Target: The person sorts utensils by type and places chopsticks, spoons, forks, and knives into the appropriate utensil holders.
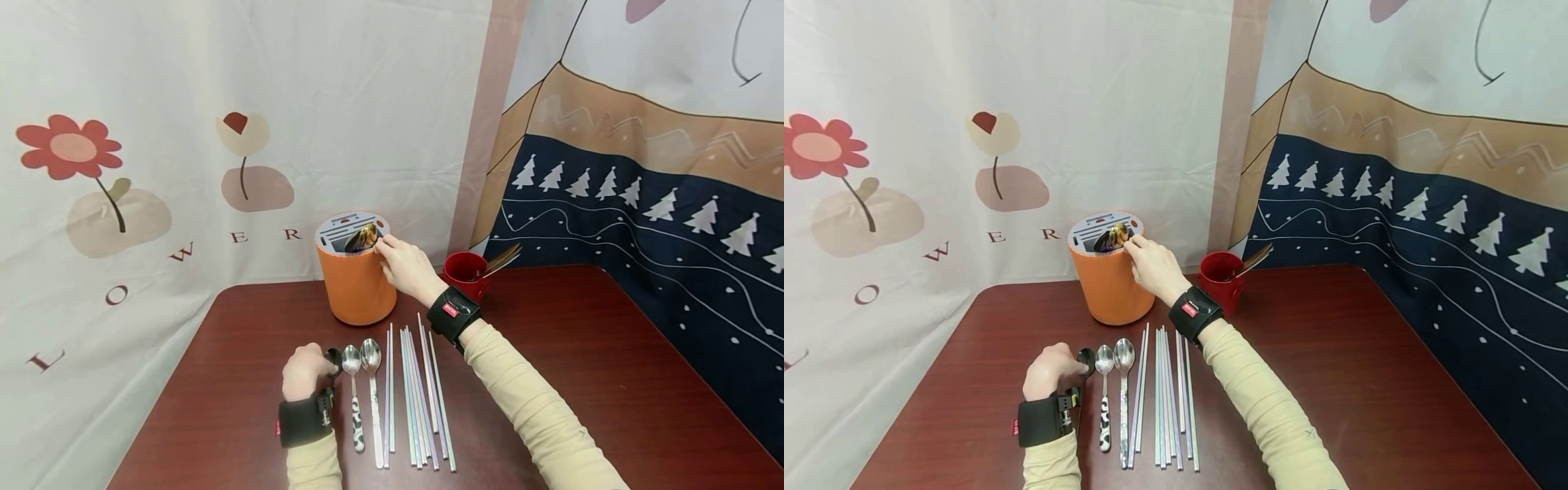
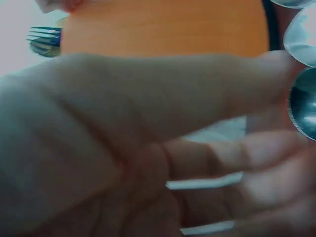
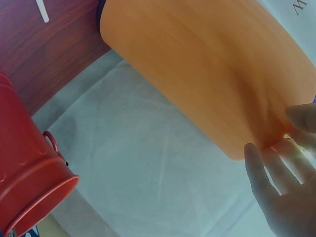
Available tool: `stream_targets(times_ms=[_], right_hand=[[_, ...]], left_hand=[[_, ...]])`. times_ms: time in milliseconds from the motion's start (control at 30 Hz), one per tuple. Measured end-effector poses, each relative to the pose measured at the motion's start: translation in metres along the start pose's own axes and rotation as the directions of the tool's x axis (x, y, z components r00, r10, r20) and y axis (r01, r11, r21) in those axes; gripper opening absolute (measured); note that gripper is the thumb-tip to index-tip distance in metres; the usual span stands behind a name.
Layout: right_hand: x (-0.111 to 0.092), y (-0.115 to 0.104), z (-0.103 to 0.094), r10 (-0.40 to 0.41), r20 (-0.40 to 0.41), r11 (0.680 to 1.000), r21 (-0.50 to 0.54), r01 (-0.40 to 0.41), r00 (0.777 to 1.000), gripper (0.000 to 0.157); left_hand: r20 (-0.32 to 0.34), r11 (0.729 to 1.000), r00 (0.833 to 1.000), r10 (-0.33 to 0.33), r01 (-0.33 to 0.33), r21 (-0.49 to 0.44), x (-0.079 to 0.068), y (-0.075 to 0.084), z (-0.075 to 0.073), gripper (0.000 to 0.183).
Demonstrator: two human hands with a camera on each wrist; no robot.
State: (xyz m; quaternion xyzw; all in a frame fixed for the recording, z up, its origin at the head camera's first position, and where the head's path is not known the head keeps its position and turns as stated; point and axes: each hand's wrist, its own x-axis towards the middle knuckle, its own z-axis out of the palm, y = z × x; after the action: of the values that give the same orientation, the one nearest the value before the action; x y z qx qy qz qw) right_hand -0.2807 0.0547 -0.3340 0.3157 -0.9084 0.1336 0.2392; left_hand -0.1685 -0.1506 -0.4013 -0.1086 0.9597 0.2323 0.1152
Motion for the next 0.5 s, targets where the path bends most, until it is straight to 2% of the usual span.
stream_targets(times_ms=[100,200,367,500], right_hand=[[0.000,-0.001,0.000,-0.001,-0.002,1.000,-0.002,0.001,1.000,0.011],[0.000,-0.001,0.000,-0.003,-0.006,1.000,-0.009,0.003,1.000,0.010],[0.000,-0.002,0.001,-0.010,-0.018,1.000,-0.012,0.010,1.000,0.009],[0.000,-0.002,0.001,-0.007,-0.021,1.000,-0.010,0.007,1.000,0.010]], left_hand=[[0.046,0.996,0.996,-0.078,0.076,0.048,0.004,-0.001,0.007,0.034],[0.080,0.988,0.989,-0.125,0.117,0.097,0.011,-0.002,0.015,0.041],[0.121,0.981,0.982,-0.144,0.126,0.149,0.021,-0.003,0.024,0.031],[0.122,0.976,0.981,-0.153,0.131,0.176,0.029,-0.006,0.029,0.020]])
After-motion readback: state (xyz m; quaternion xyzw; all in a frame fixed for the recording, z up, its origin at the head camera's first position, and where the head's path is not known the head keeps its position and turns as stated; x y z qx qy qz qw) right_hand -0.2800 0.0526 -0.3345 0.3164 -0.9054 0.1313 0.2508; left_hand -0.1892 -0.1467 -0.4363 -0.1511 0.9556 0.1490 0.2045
